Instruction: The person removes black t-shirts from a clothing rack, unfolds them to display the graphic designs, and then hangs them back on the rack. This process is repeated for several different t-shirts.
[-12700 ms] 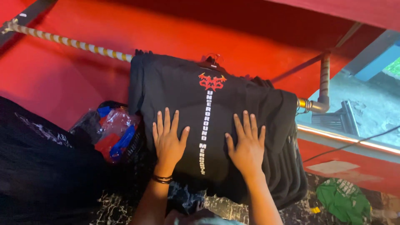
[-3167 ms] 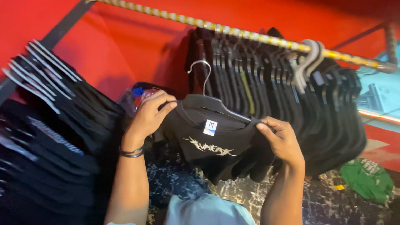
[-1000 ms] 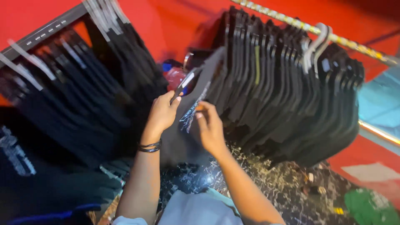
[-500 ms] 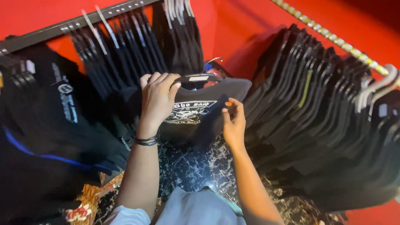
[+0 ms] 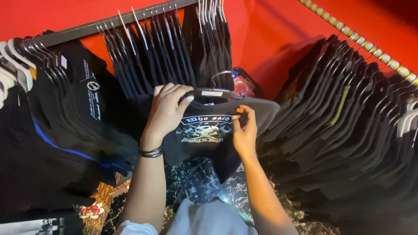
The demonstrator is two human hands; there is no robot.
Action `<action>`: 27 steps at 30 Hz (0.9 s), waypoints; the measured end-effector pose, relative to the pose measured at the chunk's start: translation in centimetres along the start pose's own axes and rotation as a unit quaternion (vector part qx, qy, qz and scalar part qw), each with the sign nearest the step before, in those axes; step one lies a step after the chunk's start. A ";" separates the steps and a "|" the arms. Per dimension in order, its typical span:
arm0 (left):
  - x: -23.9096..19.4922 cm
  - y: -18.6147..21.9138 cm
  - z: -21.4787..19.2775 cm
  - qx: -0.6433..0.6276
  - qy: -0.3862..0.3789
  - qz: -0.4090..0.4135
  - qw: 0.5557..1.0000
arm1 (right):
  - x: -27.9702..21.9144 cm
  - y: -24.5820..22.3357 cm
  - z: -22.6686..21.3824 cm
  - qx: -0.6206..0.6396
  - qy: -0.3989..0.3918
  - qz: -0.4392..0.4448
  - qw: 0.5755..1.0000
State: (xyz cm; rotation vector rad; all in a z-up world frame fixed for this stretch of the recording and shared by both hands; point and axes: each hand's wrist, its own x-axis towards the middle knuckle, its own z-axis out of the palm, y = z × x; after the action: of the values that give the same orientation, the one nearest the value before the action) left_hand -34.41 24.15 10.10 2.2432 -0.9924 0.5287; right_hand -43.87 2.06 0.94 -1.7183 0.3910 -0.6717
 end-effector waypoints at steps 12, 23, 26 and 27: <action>2.4 0.9 2.3 -0.081 -0.053 0.092 0.991 | -1.2 0.2 -4.4 -0.217 0.248 -0.238 0.913; 5.0 4.3 8.5 -0.101 -0.045 0.196 0.974 | -3.0 0.5 -13.2 -0.420 0.340 -0.162 0.825; 6.2 6.0 12.7 -0.052 0.048 0.194 0.978 | -3.5 0.5 -16.2 -0.434 0.393 -0.160 0.794; 6.2 6.5 14.5 -0.016 0.106 0.179 0.978 | -3.8 0.7 -17.2 -0.446 0.415 -0.167 0.775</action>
State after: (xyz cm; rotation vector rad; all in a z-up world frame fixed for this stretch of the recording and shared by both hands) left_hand -33.82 7.68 5.56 1.9370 -1.2869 0.8805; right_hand -57.49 -9.15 1.93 -2.3184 1.1851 -1.7253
